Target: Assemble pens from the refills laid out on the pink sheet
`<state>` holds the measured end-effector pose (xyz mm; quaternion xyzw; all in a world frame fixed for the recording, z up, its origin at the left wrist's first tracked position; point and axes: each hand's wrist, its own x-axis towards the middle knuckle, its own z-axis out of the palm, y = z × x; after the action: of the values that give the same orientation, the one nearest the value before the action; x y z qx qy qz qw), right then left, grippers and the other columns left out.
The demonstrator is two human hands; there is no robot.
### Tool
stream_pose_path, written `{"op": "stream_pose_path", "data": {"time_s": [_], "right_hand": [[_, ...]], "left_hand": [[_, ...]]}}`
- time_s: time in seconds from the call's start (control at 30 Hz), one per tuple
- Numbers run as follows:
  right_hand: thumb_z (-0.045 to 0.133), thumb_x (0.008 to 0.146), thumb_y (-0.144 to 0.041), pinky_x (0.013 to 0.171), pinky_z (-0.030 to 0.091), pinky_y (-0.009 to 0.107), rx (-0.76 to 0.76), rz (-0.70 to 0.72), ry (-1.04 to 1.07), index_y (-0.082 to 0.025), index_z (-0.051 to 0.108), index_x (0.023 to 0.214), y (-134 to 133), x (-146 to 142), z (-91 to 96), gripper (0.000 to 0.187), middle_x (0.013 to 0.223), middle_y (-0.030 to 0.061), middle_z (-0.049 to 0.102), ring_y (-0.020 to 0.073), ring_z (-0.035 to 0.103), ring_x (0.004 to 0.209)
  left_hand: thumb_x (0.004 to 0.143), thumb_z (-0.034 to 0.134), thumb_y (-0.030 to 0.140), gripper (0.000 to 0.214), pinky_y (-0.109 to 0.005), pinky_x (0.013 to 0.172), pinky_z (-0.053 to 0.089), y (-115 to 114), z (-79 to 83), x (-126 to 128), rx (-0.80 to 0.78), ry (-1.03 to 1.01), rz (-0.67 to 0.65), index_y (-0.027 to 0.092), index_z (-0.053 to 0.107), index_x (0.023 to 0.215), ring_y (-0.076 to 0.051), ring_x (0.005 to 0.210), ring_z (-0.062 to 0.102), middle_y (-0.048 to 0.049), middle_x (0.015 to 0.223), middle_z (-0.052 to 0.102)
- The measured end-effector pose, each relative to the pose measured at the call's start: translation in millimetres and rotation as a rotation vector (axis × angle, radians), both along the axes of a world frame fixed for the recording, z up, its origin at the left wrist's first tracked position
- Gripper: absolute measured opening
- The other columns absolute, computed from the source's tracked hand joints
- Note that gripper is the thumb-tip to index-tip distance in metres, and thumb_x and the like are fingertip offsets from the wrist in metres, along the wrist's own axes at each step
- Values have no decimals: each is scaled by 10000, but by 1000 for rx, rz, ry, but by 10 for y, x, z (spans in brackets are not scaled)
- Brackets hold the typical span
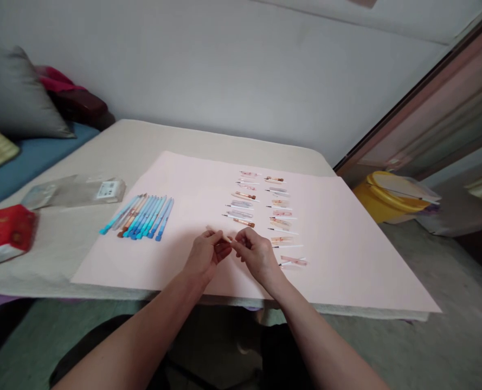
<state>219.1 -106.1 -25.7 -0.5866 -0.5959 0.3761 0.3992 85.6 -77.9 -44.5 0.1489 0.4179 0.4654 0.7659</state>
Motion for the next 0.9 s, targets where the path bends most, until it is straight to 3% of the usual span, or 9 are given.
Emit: {"op": "stream_pose_path", "data": {"time_s": [0.27,0.43,0.53,0.7,0.9], "right_hand": [[519,846,-380,501,379,209,64,20,-97,-193,529,751,74,150,-54,210,565,-36,535,106,503,507],[457,874,-344,598,364,249,149,-233,-572,-180,569,790,342,532,-223,215,755,35,614,152,542,658],[442,867,-270,622,355,257,77,-247,-780,-181,596,890,448,637,-358,180,917,74,628,178,560,776],[478,836,-224,671,365,266,28,-157,-880,-202,581,984,487,515,-452,182,990,64,620,195,542,912],[511,839,-294,655,365,285,-19,-118,-991,-219,562,1032,501,357,-459,213,994,73,608,222,527,936]], "left_hand": [[791,553,76,115,-221,594,540,24,-1,8,-69,-67,39,114,553,683,-125,619,635,-81,688,645],[813,539,97,114,-219,598,545,88,30,-50,-74,-52,61,97,565,702,-135,659,643,-119,742,661],[815,533,94,118,-218,607,545,110,62,-76,-69,-42,88,93,565,701,-135,666,644,-121,744,660],[818,526,94,133,-216,602,546,137,85,-84,-71,-49,107,94,567,691,-130,652,639,-120,738,661],[818,521,88,128,-221,602,548,161,74,-108,-71,-53,119,90,577,703,-132,649,639,-120,728,665]]}}
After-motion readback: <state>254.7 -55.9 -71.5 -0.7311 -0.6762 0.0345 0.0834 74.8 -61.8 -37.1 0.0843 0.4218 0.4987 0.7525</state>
